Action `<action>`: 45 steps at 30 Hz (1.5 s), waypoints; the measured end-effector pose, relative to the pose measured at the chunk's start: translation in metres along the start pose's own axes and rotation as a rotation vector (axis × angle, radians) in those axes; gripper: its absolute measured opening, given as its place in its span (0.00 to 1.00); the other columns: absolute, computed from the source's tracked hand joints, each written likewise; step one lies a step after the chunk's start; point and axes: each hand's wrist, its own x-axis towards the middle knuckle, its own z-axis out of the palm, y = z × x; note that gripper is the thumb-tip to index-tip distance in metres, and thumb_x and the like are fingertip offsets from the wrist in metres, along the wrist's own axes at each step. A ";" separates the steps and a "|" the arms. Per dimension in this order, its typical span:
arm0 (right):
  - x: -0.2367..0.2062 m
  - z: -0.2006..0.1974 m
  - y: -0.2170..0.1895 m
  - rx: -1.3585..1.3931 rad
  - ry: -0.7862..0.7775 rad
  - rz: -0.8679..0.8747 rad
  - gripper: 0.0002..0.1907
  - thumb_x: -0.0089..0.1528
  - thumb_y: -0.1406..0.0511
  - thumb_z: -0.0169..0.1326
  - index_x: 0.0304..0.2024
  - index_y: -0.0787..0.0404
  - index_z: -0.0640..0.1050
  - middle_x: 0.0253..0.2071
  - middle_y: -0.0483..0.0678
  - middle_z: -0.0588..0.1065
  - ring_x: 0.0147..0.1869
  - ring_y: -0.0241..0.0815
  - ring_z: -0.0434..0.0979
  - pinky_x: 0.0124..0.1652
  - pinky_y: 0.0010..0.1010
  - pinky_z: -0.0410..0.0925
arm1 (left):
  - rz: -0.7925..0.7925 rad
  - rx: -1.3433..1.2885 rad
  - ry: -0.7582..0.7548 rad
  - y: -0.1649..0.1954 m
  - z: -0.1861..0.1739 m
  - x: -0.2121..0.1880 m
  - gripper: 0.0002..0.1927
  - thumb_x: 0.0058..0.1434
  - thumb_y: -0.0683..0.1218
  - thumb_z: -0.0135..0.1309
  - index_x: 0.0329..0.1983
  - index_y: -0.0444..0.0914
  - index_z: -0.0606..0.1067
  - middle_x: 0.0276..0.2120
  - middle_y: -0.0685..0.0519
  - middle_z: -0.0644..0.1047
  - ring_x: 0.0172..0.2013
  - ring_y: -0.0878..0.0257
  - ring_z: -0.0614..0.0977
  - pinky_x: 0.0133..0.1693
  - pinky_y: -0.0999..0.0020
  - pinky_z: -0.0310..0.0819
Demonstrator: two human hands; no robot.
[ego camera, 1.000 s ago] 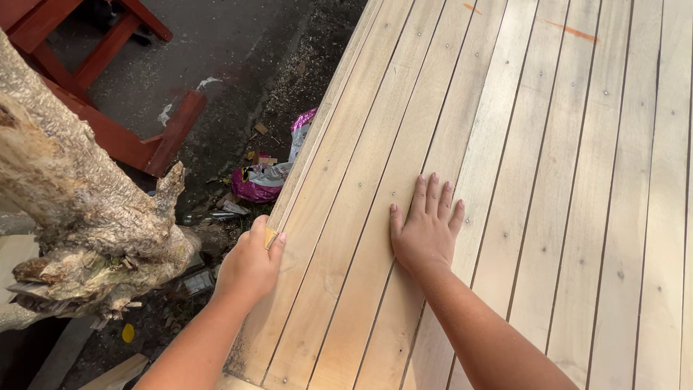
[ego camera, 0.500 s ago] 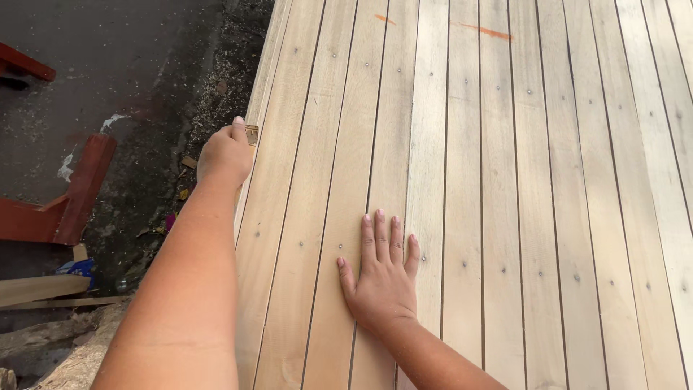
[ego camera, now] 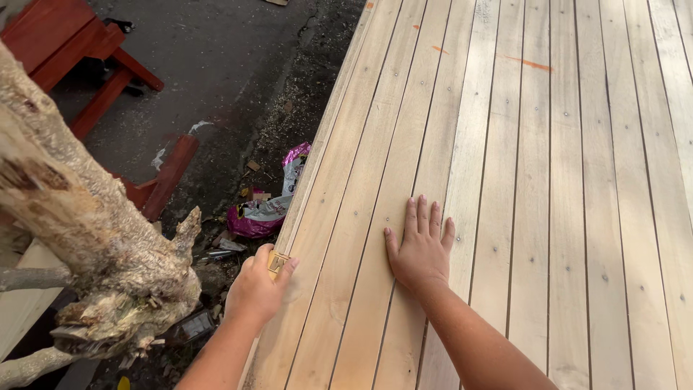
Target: The person sands the surface of a wooden slatted table using a sanding block. They move the block back and forth along the planks and edges, occasionally switching hands. The work continues across the tabletop and along the frame.
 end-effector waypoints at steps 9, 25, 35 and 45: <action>-0.041 0.008 0.002 -0.010 0.088 -0.256 0.41 0.67 0.43 0.34 0.76 0.56 0.50 0.79 0.54 0.45 0.82 0.51 0.37 0.73 0.46 0.33 | -0.107 -0.065 -0.362 -0.085 -0.018 -0.063 0.51 0.57 0.66 0.58 0.79 0.59 0.45 0.67 0.42 0.62 0.69 0.46 0.65 0.66 0.53 0.63; -0.188 -0.001 -0.114 0.408 -0.736 -0.869 0.39 0.66 0.50 0.51 0.75 0.51 0.52 0.75 0.52 0.56 0.84 0.48 0.36 0.75 0.49 0.31 | -0.359 -0.389 -0.041 -0.119 -0.008 -0.173 0.26 0.72 0.62 0.34 0.72 0.61 0.65 0.62 0.48 0.76 0.60 0.46 0.78 0.62 0.56 0.71; -0.199 0.016 -0.131 0.447 -0.463 -0.981 0.39 0.59 0.65 0.56 0.71 0.55 0.56 0.68 0.53 0.66 0.80 0.47 0.50 0.73 0.50 0.44 | 0.042 0.062 0.343 -0.077 -0.009 -0.206 0.25 0.68 0.50 0.47 0.69 0.53 0.67 0.72 0.67 0.64 0.67 0.53 0.67 0.58 0.54 0.70; -0.189 0.017 -0.136 0.543 -0.483 -1.010 0.43 0.55 0.67 0.59 0.72 0.53 0.59 0.69 0.56 0.66 0.82 0.51 0.45 0.73 0.51 0.43 | 0.053 -0.038 0.375 -0.099 -0.002 -0.219 0.19 0.71 0.54 0.45 0.63 0.57 0.73 0.71 0.69 0.64 0.71 0.58 0.60 0.67 0.37 0.43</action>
